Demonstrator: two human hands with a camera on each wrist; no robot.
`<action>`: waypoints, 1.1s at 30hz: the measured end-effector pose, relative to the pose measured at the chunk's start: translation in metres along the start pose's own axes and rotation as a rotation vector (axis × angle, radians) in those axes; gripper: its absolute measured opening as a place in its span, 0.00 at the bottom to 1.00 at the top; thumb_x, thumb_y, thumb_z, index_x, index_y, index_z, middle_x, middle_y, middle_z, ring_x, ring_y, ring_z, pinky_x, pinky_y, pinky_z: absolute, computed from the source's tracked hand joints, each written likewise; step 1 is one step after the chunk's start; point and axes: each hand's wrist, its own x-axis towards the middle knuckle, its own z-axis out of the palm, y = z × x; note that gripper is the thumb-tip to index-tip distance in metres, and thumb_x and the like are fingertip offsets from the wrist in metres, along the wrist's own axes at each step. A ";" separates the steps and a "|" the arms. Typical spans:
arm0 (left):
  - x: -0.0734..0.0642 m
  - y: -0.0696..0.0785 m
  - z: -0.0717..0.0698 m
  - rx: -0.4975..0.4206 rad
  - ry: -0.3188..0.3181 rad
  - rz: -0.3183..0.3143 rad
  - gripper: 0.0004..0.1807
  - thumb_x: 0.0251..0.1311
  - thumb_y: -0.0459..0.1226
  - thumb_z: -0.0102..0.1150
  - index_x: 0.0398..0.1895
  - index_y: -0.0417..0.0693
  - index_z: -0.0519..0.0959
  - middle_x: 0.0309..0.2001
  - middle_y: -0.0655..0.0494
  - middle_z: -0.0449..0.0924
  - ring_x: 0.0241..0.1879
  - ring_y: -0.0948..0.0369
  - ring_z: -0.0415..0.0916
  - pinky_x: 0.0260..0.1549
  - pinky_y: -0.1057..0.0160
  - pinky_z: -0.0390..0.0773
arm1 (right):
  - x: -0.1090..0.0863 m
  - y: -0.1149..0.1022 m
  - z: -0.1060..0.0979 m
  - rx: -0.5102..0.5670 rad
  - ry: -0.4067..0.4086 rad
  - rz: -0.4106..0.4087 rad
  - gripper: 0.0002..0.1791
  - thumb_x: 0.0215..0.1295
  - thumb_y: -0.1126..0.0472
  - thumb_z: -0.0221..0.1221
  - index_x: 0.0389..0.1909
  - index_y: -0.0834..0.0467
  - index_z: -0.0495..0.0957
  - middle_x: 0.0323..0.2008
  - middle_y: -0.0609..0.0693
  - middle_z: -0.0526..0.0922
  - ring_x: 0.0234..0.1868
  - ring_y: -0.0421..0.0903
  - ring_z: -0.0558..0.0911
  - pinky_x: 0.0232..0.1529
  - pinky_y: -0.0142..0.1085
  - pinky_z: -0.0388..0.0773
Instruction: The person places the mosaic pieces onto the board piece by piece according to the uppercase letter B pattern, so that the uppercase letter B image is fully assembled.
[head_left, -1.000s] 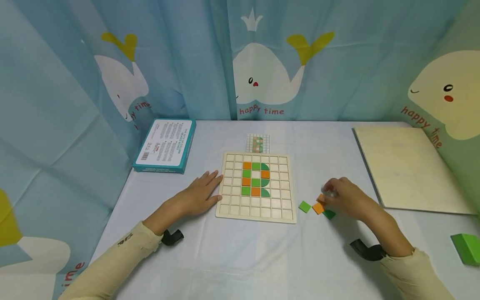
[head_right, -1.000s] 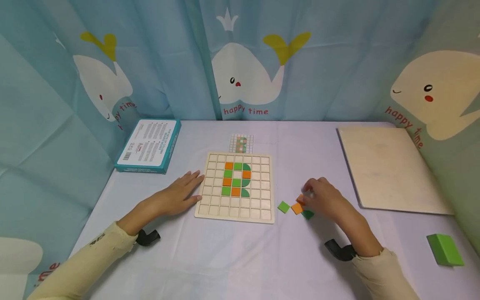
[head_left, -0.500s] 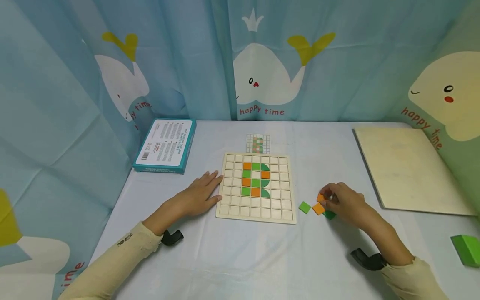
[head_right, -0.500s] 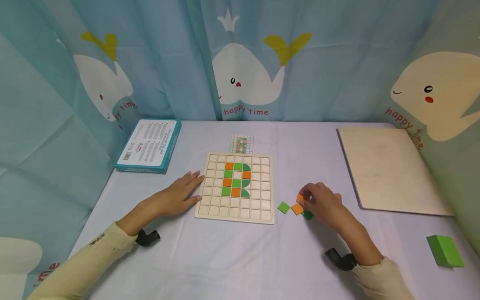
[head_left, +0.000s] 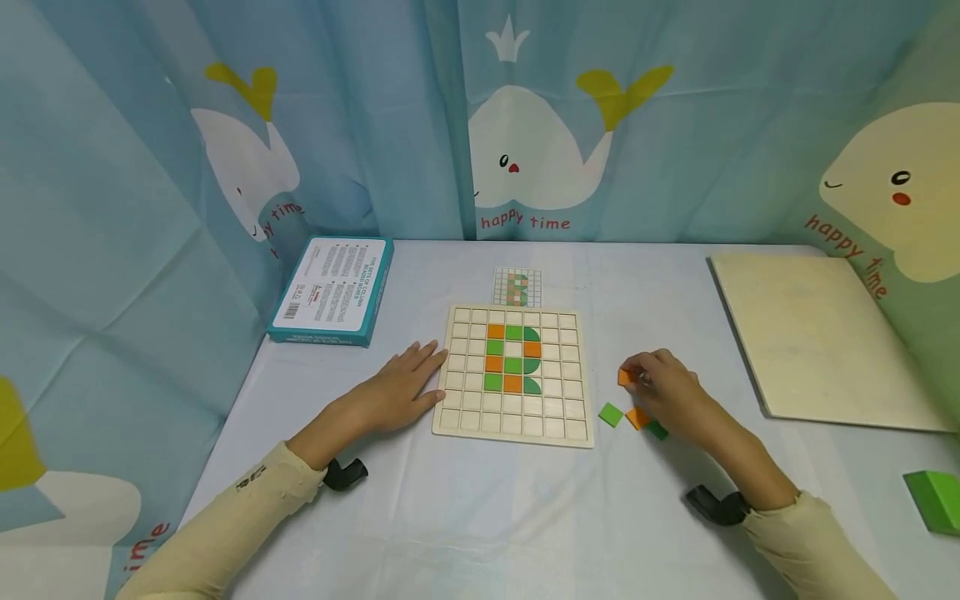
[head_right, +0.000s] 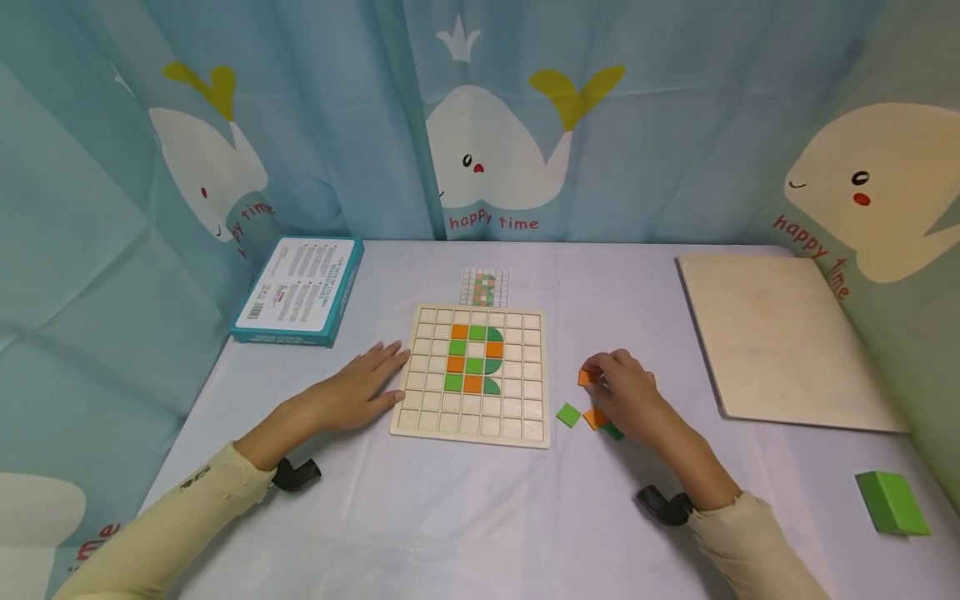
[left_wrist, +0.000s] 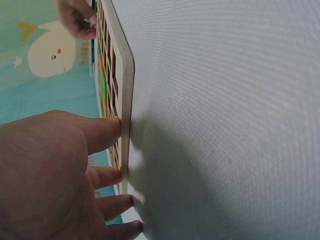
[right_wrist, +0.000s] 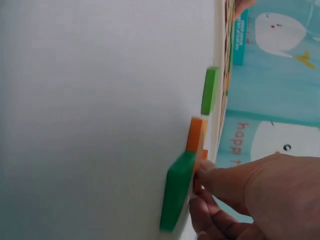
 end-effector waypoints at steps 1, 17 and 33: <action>0.000 0.000 0.000 0.001 -0.001 0.000 0.39 0.81 0.52 0.49 0.86 0.47 0.51 0.86 0.45 0.45 0.85 0.42 0.40 0.80 0.37 0.50 | 0.002 -0.002 0.001 -0.002 0.004 -0.012 0.12 0.74 0.66 0.63 0.55 0.64 0.79 0.52 0.63 0.79 0.55 0.61 0.78 0.51 0.56 0.66; 0.001 0.000 -0.002 -0.001 -0.006 -0.002 0.39 0.81 0.52 0.49 0.86 0.47 0.51 0.86 0.45 0.45 0.85 0.42 0.40 0.80 0.37 0.49 | 0.032 -0.093 0.046 -0.013 0.031 -0.296 0.12 0.69 0.68 0.68 0.51 0.64 0.84 0.45 0.55 0.82 0.44 0.49 0.81 0.44 0.47 0.80; 0.000 0.000 -0.002 -0.004 -0.007 -0.006 0.39 0.81 0.52 0.49 0.86 0.47 0.52 0.86 0.44 0.45 0.85 0.42 0.40 0.80 0.37 0.49 | 0.037 -0.135 0.087 -0.102 0.088 -0.373 0.08 0.60 0.65 0.76 0.33 0.55 0.86 0.35 0.45 0.83 0.37 0.44 0.81 0.35 0.37 0.70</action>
